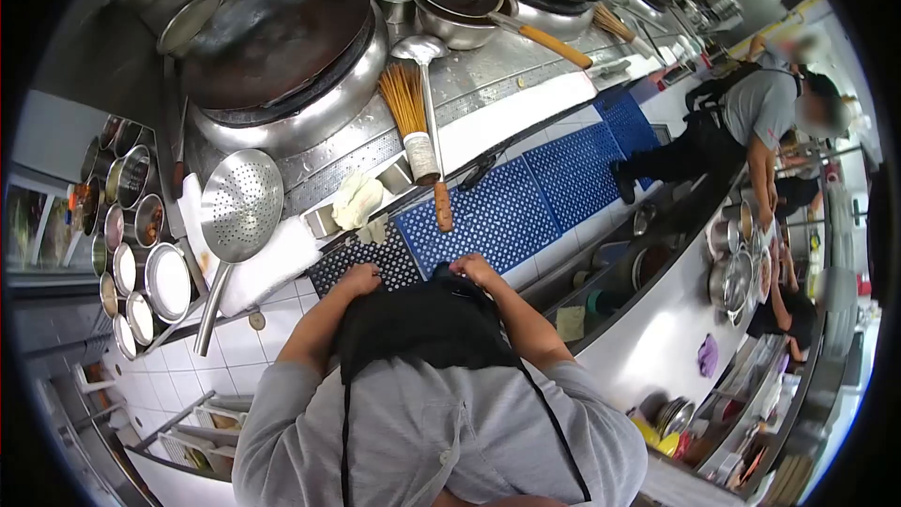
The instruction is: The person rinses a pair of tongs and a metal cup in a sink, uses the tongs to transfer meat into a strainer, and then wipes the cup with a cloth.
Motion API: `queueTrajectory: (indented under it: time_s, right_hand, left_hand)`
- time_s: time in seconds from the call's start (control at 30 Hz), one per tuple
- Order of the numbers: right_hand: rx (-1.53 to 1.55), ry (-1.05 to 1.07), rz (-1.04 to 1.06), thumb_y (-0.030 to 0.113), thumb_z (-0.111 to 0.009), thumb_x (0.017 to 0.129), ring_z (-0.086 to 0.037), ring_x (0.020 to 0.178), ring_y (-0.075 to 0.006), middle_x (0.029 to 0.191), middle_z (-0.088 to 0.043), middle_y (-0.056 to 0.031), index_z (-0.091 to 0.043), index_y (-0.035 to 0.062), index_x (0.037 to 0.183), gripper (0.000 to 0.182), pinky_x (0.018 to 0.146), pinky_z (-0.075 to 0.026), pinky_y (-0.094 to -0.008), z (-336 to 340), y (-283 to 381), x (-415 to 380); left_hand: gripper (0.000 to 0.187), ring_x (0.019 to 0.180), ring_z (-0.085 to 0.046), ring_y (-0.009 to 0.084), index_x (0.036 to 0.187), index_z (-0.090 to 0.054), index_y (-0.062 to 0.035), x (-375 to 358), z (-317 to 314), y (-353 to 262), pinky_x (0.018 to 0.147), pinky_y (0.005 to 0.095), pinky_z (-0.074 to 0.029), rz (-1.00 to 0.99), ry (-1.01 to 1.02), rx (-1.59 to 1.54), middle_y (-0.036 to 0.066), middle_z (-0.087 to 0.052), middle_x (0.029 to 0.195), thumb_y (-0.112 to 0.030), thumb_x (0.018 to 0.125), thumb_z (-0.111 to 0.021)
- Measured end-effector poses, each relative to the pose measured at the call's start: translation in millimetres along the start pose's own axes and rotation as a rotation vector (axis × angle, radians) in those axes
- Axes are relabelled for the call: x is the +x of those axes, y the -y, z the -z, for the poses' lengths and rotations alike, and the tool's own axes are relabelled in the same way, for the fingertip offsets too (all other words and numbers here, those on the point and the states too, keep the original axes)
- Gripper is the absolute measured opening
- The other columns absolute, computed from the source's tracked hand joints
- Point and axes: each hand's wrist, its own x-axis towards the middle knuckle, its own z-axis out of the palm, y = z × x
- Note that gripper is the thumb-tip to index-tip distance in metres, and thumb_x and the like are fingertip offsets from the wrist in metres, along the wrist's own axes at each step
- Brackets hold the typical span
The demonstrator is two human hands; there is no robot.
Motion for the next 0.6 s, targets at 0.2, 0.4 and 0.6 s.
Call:
queueTrajectory:
  time_s: [0.2, 0.4, 0.6]
  right_hand:
    - [0.324, 0.001, -0.041, 0.028, -0.056, 0.092, -0.055, 0.063, -0.009, 0.079, -0.065, -0.0007, -0.072, 0.0086, 0.104, 0.028, 0.047, -0.041, -0.0239, 71.4, 50.0, 2.1]
    - [0.609, -0.098, -0.175, 0.035, -0.054, 0.097, -0.061, 0.065, -0.0148, 0.083, -0.068, -0.0068, -0.064, 0.0094, 0.11, 0.031, 0.053, -0.05, -0.0307, 121.0, 93.9, 20.6]
    - [1.271, -0.698, 0.527, 0.057, -0.052, 0.095, -0.058, 0.101, -0.0261, 0.109, -0.058, -0.0108, -0.048, 0.0111, 0.126, 0.056, 0.078, -0.054, -0.0422, 313.3, 232.3, 19.7]
  left_hand:
    - [0.04, 0.109, -0.063, 0.0367, 0.116, -0.068, -0.0103, -18.5, -14.9, -6.8, 0.097, 0.0451, -0.048, 0.043, -0.055, -0.106, 0.018, -0.067, 0.116, -0.031, 0.082, -0.062]
    - [0.04, 0.107, -0.063, 0.038, 0.114, -0.068, -0.0073, -68.0, -35.1, -5.8, 0.095, 0.0449, -0.048, 0.253, -0.148, -0.208, 0.019, -0.067, 0.112, -0.031, 0.083, -0.061]
    - [0.039, 0.105, -0.064, 0.0384, 0.112, -0.07, -0.006, -128.1, -54.8, -1.6, 0.093, 0.0447, -0.05, 0.395, -0.252, -0.292, 0.021, -0.067, 0.113, -0.033, 0.084, -0.063]
